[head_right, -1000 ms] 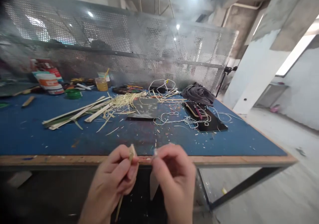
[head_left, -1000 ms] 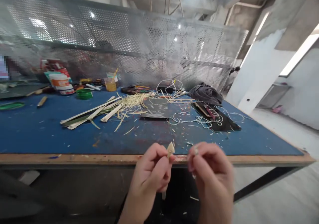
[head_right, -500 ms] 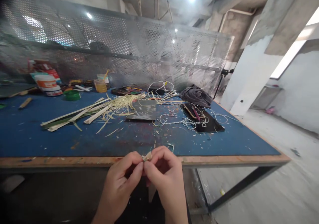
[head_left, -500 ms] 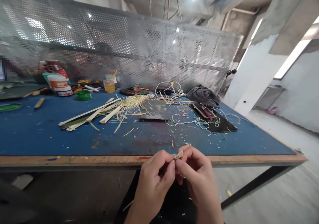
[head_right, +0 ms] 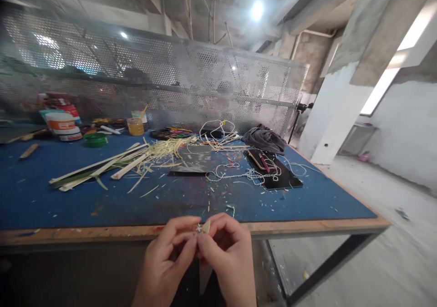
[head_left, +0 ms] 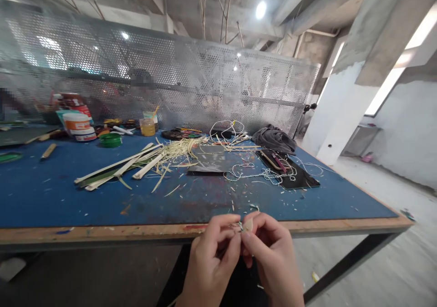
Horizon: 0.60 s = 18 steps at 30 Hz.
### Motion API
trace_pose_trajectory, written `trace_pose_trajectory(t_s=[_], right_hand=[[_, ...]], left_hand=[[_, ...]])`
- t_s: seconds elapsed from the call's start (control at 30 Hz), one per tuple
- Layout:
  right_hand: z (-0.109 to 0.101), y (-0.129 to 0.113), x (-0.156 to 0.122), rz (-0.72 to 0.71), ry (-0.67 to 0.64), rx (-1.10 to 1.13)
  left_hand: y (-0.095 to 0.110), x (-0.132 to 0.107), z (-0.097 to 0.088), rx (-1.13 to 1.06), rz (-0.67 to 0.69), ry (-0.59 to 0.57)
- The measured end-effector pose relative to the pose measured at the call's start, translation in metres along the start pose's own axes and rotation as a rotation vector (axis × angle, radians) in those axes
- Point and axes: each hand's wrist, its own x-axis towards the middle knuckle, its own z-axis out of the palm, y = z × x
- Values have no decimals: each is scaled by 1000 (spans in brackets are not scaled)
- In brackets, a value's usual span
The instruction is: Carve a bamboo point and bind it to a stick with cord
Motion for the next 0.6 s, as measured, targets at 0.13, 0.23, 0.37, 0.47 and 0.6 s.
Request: trace_pose_trajectory(t_s=[0.13,0.23,0.37,0.47,0.6], right_hand=[[1,0,-1,-17,-2,-3],[2,-2,-3,-39,7,0],[4,-6,-5,-58,48,-26],[3,-7,-6,-55,58,-42],[0,-5,-5,-44,41,-107]], left_hand=[[-3,-3,1,-2,54,28],[-2,-5,1,76,112,29],[1,-5,1,85,133,15],[1,-3,2,34,138,-1],[0,-2,2,0,67,2]])
